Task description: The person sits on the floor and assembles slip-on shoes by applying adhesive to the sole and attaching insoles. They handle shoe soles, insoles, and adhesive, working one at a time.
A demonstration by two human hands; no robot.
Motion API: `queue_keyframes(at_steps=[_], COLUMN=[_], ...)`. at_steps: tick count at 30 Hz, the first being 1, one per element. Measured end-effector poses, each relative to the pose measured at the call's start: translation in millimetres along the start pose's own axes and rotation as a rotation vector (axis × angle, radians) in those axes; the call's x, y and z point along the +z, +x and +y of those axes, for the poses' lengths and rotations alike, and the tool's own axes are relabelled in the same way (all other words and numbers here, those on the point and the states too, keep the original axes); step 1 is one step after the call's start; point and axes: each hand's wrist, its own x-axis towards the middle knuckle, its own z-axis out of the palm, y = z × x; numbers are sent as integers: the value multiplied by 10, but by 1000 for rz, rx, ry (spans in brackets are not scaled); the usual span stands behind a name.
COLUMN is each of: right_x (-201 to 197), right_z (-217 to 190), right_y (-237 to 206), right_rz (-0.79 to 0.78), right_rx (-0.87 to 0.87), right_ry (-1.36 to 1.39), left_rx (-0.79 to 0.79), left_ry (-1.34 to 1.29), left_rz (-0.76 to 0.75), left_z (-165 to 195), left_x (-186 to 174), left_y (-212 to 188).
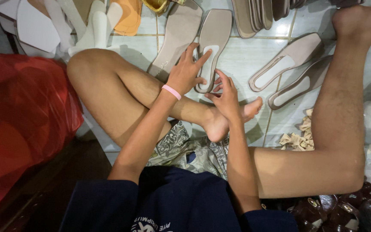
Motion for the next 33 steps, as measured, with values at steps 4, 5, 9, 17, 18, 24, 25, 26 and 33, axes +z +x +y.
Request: queue_keyframes(at_steps=[4, 5, 9, 17, 18, 24, 25, 26, 33], right_x=[0, -1, -2, -83, -97, -123, -125, -124, -112], right_z=[11, 13, 27, 85, 85, 14, 5, -1, 121], right_y=[-15, -18, -32, -30, -22, 1, -3, -5, 6], right_rz=[6, 5, 6, -28, -33, 19, 23, 28, 48], right_rx=[-15, -9, -10, -23, -32, 28, 23, 17, -54], right_ry=[-20, -15, -6, 99, 140, 74, 56, 38, 33], left_rx=[9, 8, 22, -1, -4, -60, -55, -49, -31], left_ry=[18, 23, 2, -263, -282, -205, -193, -179, -83], left_rz=[4, 3, 3, 84, 123, 69, 73, 78, -5], left_z=[18, 22, 17, -27, -23, 10, 15, 16, 73], left_x=[2, 4, 8, -30, -26, 13, 17, 16, -5], left_y=[-7, -8, -8, -16, -17, 6, 11, 19, 47])
